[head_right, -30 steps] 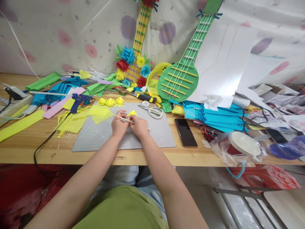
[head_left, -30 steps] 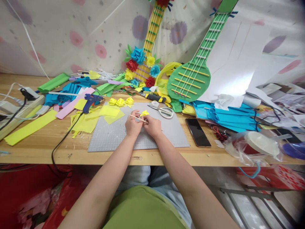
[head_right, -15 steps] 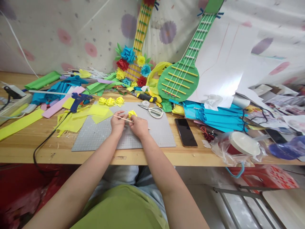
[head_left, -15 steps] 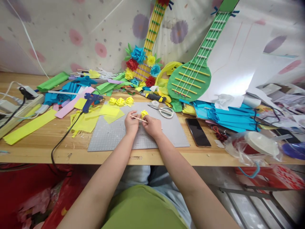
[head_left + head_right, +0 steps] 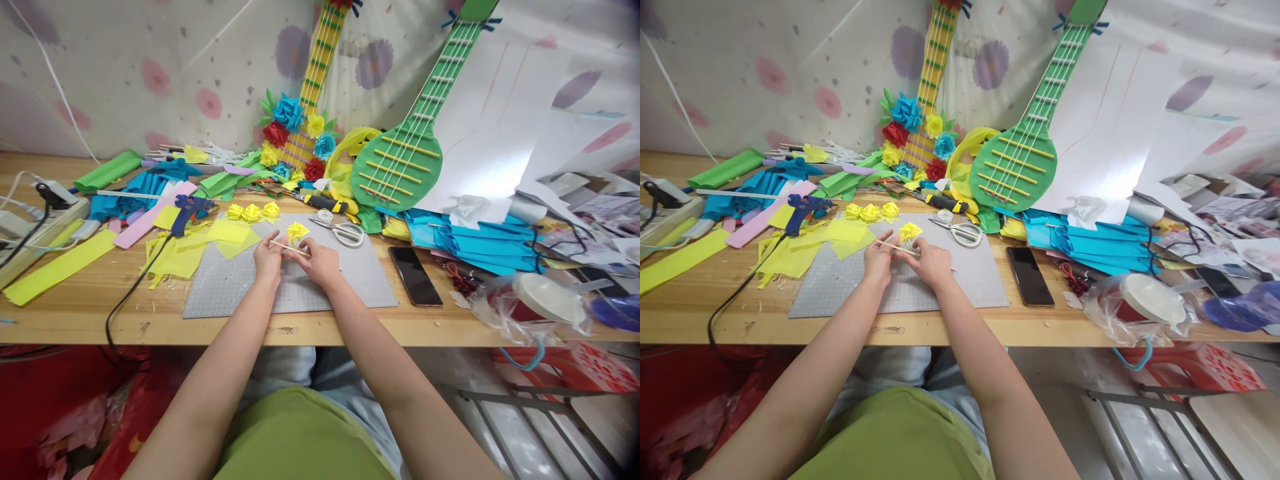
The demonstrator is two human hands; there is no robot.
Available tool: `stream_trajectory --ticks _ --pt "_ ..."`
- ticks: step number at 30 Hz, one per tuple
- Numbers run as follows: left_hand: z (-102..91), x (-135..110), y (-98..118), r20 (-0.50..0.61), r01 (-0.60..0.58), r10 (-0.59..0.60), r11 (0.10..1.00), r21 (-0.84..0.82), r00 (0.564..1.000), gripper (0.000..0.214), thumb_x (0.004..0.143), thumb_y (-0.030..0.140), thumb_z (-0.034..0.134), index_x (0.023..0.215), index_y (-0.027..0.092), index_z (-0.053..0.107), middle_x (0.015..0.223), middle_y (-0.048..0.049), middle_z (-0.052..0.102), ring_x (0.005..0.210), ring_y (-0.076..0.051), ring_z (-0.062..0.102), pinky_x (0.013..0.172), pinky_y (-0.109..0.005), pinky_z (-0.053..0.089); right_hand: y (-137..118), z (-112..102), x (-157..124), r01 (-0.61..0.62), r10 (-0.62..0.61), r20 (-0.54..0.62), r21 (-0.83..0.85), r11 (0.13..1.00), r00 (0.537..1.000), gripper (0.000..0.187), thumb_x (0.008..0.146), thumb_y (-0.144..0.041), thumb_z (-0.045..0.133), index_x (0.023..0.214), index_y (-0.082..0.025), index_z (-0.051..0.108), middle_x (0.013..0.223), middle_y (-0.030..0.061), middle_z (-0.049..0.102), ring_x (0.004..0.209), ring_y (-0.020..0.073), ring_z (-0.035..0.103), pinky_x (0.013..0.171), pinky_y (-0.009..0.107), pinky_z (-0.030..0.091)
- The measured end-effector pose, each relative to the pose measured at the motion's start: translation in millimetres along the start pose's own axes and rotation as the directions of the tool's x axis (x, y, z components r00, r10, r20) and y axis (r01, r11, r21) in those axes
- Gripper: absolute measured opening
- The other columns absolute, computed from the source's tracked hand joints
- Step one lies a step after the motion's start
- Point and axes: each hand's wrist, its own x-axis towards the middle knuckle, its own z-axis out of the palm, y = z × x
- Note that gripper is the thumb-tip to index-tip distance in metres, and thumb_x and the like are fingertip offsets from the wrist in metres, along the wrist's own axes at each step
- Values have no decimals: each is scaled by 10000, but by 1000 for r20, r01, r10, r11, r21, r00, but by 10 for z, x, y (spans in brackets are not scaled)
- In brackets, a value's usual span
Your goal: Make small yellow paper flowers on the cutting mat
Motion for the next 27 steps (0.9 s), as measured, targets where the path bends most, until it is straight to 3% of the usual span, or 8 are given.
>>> stream_trajectory --ticks 4,9,17,27 --pt "-27 27 27 0 31 -31 998 -53 1000 349 617 145 638 961 120 582 691 -14 609 576 -76 574 530 -183 444 -7 -21 15 -51 55 33 -102 994 998 534 859 -559 123 936 -207 517 760 35 654 712 162 593 565 243 265" --pt "-65 62 41 75 51 -45 995 -81 996 420 648 105 611 1060 109 531 793 -61 651 731 -131 633 667 -242 485 24 -13 36 -66 79 62 -192 979 995 529 871 -533 110 918 -220 534 804 40 653 729 160 586 568 244 257" --pt "-96 69 39 131 39 -34 999 -37 991 570 687 103 595 1226 101 408 890 -92 655 805 -148 631 666 -236 487 39 -34 27 -27 41 76 -179 983 996 529 883 -508 122 888 -228 570 824 22 657 749 141 583 564 235 253" --pt "-88 48 33 94 23 -18 999 -47 995 494 661 83 622 1138 116 496 781 -52 661 741 -121 629 670 -231 487 40 -11 36 -7 20 125 -107 994 992 540 882 -507 136 912 -254 612 825 29 670 741 147 590 582 236 290"
